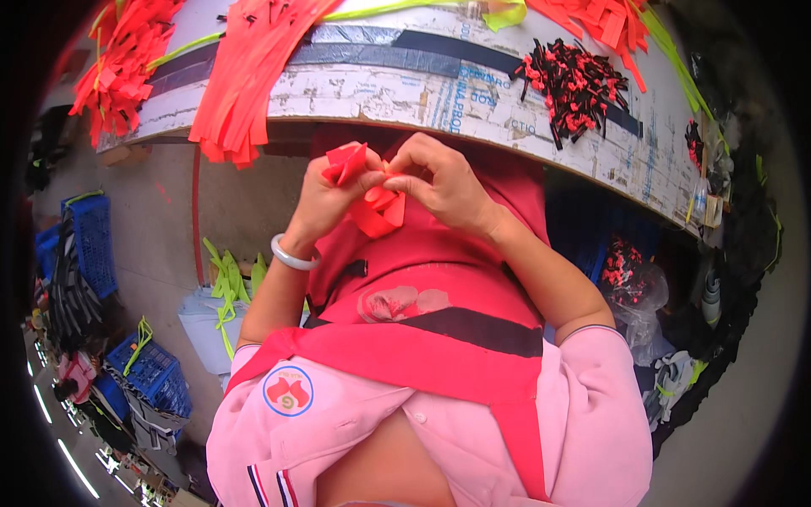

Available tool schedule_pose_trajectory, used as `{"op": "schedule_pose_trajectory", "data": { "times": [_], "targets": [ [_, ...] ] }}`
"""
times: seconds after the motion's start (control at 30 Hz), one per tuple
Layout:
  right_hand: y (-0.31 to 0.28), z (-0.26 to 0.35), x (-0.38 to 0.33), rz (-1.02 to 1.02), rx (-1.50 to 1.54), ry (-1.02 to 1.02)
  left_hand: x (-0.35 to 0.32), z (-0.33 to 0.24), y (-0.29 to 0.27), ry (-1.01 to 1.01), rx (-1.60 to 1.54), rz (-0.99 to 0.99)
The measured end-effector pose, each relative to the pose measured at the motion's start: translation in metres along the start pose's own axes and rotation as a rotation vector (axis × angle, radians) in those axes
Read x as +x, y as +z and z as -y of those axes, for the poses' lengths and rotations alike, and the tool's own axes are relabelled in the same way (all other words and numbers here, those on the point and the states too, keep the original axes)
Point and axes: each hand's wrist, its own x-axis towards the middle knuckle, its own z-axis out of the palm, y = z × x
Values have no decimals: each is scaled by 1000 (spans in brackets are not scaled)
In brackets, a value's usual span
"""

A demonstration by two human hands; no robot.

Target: The recorder is assembling red and black pom-poms or tassels by hand at a manufacturing workbench.

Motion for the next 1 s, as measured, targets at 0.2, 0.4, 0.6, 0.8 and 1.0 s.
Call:
{"op": "schedule_pose_trajectory", "data": {
  "times": [0.2, 0.4, 0.6, 0.8, 1.0],
  "targets": [
    [16, -6, 0, 76, -209, -182, -9, -3, 15, 34, -91, -10],
    [24, -42, 10, 94, -261, -297, -14, -4, 33, 129, -137, -173],
    [-12, 38, 126, -172, 389, -24, -31, -1, 10, -47, -209, -305],
    [-4, 24, 233, -182, 315, 83, -11, 4, 16, -111, -387, -243],
    [15, -15, 140, 276, 375, 203, -1, 13, -19, -148, -592, -390]
  ]
}}
